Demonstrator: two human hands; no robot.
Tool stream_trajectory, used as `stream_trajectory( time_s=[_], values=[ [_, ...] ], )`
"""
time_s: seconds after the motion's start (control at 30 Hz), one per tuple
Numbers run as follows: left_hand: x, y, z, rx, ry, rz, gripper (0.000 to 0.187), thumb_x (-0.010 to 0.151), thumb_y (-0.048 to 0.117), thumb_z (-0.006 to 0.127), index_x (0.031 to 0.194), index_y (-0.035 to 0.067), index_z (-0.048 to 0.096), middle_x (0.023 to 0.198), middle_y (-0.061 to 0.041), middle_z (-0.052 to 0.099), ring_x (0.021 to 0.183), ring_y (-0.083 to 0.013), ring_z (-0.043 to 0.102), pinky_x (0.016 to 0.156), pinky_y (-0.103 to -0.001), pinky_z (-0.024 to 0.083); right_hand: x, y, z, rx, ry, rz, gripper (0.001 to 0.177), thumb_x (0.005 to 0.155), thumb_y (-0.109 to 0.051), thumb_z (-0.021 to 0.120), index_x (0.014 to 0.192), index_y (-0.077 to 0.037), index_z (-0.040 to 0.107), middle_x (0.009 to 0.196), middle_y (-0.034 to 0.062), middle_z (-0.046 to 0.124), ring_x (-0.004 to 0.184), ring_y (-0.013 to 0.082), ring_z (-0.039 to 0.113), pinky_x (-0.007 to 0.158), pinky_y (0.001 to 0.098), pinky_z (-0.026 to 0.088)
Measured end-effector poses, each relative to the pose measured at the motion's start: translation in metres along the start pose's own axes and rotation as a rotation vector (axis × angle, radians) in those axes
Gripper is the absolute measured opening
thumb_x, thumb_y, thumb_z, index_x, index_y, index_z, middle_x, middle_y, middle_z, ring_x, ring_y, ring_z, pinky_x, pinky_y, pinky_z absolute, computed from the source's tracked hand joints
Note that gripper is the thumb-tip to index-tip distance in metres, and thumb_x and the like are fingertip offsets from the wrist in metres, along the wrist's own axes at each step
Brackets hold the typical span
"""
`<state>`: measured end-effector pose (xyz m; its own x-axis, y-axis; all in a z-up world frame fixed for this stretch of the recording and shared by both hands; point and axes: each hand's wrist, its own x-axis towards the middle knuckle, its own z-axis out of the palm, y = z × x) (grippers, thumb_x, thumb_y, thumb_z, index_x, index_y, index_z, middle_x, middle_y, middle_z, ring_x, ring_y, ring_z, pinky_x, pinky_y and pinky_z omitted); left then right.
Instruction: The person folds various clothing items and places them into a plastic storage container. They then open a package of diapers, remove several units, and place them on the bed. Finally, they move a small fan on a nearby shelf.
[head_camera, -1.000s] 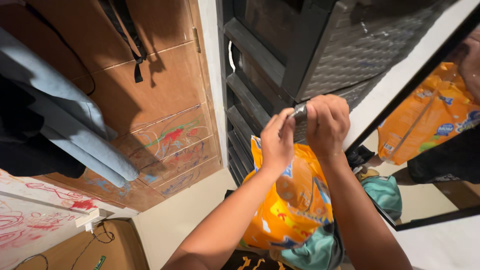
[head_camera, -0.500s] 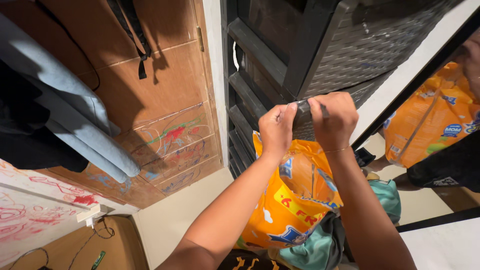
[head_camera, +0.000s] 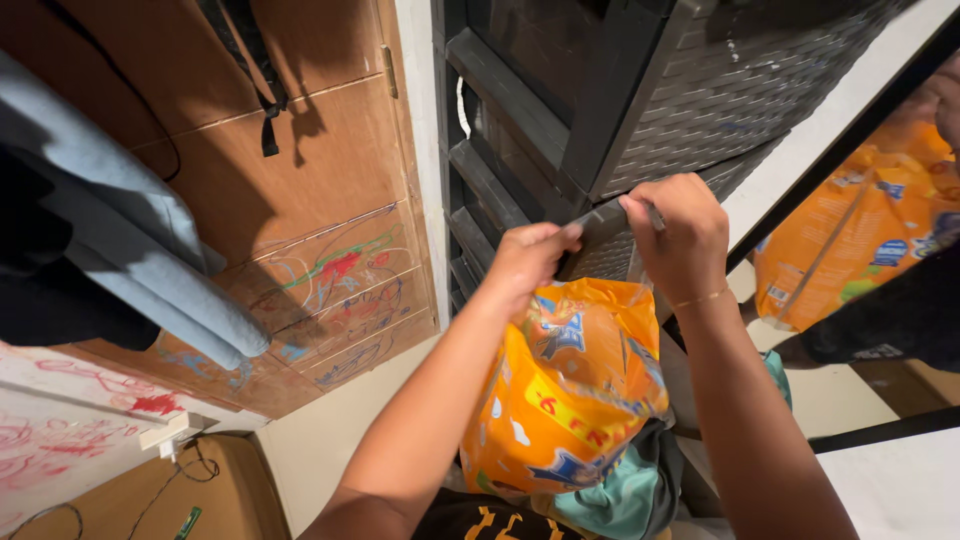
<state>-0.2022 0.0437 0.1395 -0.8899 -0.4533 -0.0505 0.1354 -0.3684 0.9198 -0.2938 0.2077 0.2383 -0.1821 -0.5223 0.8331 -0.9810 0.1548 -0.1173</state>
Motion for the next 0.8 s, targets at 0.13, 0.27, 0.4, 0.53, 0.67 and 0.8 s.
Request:
stream_trajectory(
  time_s=[0.13,0.27,0.4,0.53,0.67,0.8],
  values=[
    [0.009,-0.017,-0.034,0.137,-0.115,-0.061,0.03,0.091,0.029,0.077,0.084,-0.001,0.078,0.054,0.001,0.051,0.042,-0.007,0.038,0.042,-0.026,0.028,-0.009,-0.003,-0.005,-0.098,0.015,0.028,0.007,0.099,-0.003,0.076,0.103,-0.007,0.073,0.1,0.0083,0.069,0.099,0.0298,0.063,0.09,0.0409,0.052],
    [0.011,-0.02,-0.05,0.341,-0.123,0.058,0.022,0.086,0.02,0.077,0.093,0.0,0.079,0.064,0.001,0.062,0.054,-0.0075,0.051,0.05,-0.025,0.041,-0.031,-0.013,-0.002,-0.081,0.086,0.216,0.024,0.097,-0.001,0.072,0.12,-0.006,0.073,0.115,0.0135,0.063,0.106,0.0315,0.063,0.089,0.0403,0.052],
    [-0.007,0.01,-0.059,0.486,-0.026,0.315,0.038,0.079,0.015,0.087,0.11,0.001,0.072,0.086,-0.004,0.067,0.08,-0.0108,0.063,0.074,-0.025,0.055,-0.058,-0.038,0.019,-0.057,0.069,0.282,0.041,0.094,-0.003,0.068,0.134,0.002,0.062,0.135,0.0188,0.058,0.122,0.0373,0.06,0.101,0.0437,0.051],
    [-0.046,0.047,-0.047,0.66,0.109,0.372,0.047,0.078,0.018,0.085,0.12,0.004,0.069,0.112,-0.007,0.068,0.098,-0.0147,0.067,0.084,-0.028,0.056,-0.074,-0.05,0.043,0.017,0.074,0.294,0.036,0.103,-0.004,0.061,0.139,0.002,0.061,0.149,0.0255,0.05,0.136,0.0409,0.054,0.111,0.0451,0.048],
    [-0.074,0.065,-0.022,0.833,0.126,0.785,0.046,0.087,0.013,0.08,0.131,0.007,0.066,0.13,-0.009,0.062,0.117,-0.023,0.064,0.101,-0.034,0.054,-0.077,-0.047,0.052,0.017,0.097,0.321,0.031,0.107,-0.004,0.059,0.137,-0.001,0.064,0.15,0.0241,0.052,0.135,0.0389,0.058,0.111,0.0429,0.049],
    [-0.067,0.072,-0.008,0.957,0.041,0.963,0.044,0.091,0.011,0.076,0.134,0.009,0.066,0.131,-0.011,0.061,0.118,-0.0301,0.061,0.101,-0.038,0.053,-0.075,-0.044,0.058,0.006,0.131,0.367,0.027,0.108,-0.003,0.06,0.134,-0.003,0.066,0.147,0.0214,0.057,0.131,0.0363,0.062,0.108,0.0404,0.052]
  ],
)
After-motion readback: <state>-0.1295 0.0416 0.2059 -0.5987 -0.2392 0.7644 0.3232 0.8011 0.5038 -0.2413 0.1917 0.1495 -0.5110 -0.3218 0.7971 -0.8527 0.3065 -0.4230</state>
